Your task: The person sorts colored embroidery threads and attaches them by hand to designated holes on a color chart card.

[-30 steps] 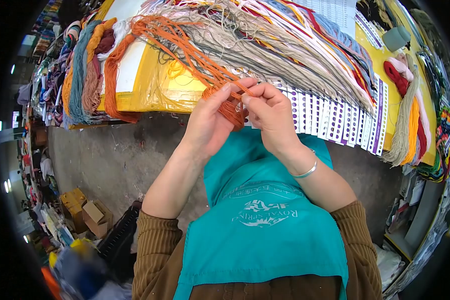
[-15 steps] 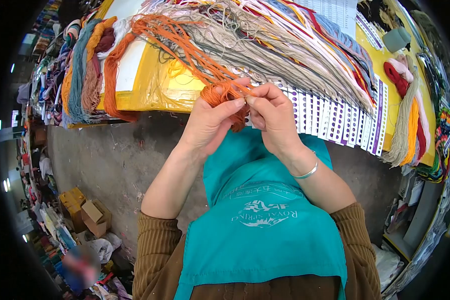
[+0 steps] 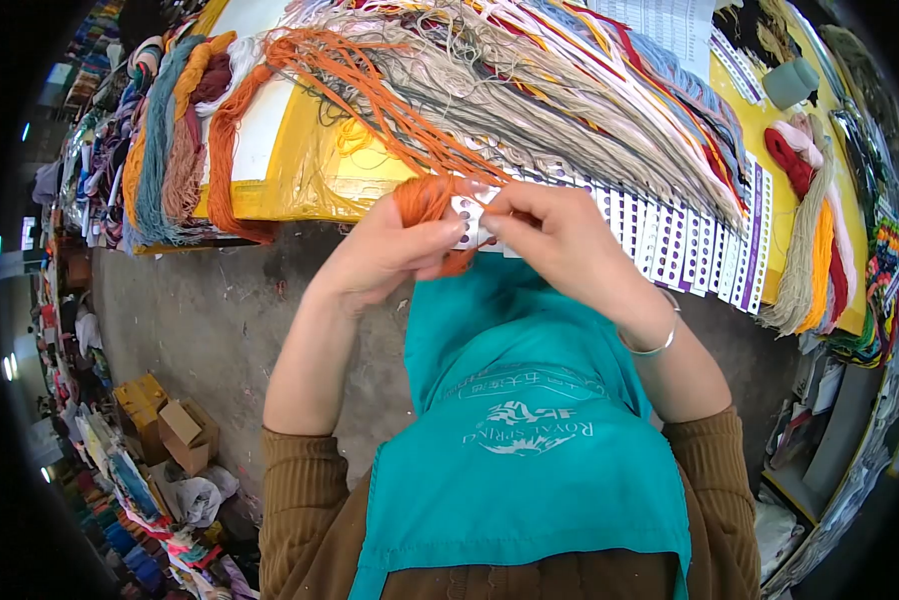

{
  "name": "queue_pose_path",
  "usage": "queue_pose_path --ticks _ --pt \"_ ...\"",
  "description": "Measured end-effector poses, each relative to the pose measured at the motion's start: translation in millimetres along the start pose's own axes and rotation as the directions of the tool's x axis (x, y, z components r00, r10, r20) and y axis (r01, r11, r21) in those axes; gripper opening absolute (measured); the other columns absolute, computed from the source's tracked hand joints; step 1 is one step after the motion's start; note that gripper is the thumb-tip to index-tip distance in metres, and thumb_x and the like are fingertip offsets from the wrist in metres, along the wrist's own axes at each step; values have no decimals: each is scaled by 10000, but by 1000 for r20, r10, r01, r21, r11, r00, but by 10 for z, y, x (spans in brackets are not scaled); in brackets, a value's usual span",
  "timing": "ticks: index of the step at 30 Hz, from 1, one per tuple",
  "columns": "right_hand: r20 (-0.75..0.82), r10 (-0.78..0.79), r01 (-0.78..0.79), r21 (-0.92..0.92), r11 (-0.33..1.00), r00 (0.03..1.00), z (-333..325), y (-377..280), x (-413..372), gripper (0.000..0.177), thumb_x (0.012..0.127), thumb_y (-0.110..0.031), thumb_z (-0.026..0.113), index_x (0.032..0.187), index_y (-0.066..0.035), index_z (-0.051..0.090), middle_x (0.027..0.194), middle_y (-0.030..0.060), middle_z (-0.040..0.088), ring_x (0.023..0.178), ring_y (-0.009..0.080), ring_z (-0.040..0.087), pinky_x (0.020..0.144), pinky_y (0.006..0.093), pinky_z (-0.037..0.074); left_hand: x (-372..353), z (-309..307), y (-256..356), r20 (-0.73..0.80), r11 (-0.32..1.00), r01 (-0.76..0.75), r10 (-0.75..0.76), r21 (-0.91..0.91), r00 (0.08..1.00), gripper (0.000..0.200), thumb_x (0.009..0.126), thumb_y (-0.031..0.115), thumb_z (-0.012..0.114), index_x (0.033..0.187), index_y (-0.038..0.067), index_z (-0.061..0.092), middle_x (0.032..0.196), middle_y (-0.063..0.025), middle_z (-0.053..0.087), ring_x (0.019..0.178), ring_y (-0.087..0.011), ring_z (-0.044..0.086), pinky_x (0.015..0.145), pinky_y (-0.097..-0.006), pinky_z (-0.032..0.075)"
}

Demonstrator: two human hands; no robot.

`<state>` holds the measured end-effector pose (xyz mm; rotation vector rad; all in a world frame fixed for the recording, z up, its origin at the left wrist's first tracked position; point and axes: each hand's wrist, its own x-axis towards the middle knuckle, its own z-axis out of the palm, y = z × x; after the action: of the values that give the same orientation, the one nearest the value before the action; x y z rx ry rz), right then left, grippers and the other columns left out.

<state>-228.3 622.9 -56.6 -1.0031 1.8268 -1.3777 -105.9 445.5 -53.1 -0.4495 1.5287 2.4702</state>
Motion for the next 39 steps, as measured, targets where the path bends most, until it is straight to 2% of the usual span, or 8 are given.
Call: queue_pose_path --ticks 2,5,9,15,19,24,28,39 --pt "-57 -150 136 -192 972 987 -169 -185 -2 180 886 -159 597 792 -20 661 861 71 689 784 198 644 667 348 480 -156 -209 50 -46 975 174 -169 137 985 127 927 154 577 930 28 588 554 77 374 433 -15 310 413 -187 308" --pt "-223 -173 265 499 825 959 -444 -203 107 172 916 -147 562 811 -27 629 881 63 678 862 204 617 714 339 469 -519 -912 -41 -66 802 -75 44 -592 997 254 1008 165 451 772 94 514 513 82 298 396 -6 297 317 -175 204" --pt "-81 -226 154 933 326 971 -1381 -172 94 175 957 -120 505 795 -60 535 684 -24 510 632 75 451 552 217 367 -1254 -1845 101 -496 724 -476 211 -499 842 265 1054 200 318 923 60 501 579 44 350 398 -50 244 372 -200 205" --pt "-782 8 84 77 994 623 -3825 143 -548 129 933 -137 537 909 -40 618 755 -17 566 567 26 428 471 176 305 -2939 -3613 -125 -892 719 -588 -99 -371 441 316 1015 157 358 713 116 440 521 57 328 365 -53 204 317 -231 121" --pt "-669 -696 -367 -736 570 260 -5008 -204 -1268 211 876 -188 590 919 -3 683 912 105 639 742 180 537 672 308 428 -3375 -3852 -94 -999 749 -661 3 32 -45 265 1006 155 404 772 101 516 534 70 323 381 -53 184 334 -225 127" --pt "-564 -792 -115 -825 554 233 -3944 -826 -846 206 828 -196 615 823 1 675 779 124 644 695 231 597 619 340 495 -2192 -2813 59 -825 651 -732 292 -199 484 279 1001 146 456 1231 22 553 565 79 340 427 -34 200 378 -209 164" --pt "-556 -338 -65 -582 811 759 -2618 -425 -464 295 879 -185 542 1098 -20 652 1066 1 608 745 59 497 679 219 405 -871 -1466 -88 -498 590 -548 265 -594 826 375 1027 140 364 1384 45 430 565 88 341 423 -25 201 377 -202 152" --pt "216 108 -168 282 945 971 -600 86 -246 425 891 -46 552 1293 -50 415 713 16 614 713 79 564 662 245 422 464 596 -242 -42 989 -126 129 78 991 172 918 171 615 1036 46 599 675 60 488 572 -16 384 496 -192 294"
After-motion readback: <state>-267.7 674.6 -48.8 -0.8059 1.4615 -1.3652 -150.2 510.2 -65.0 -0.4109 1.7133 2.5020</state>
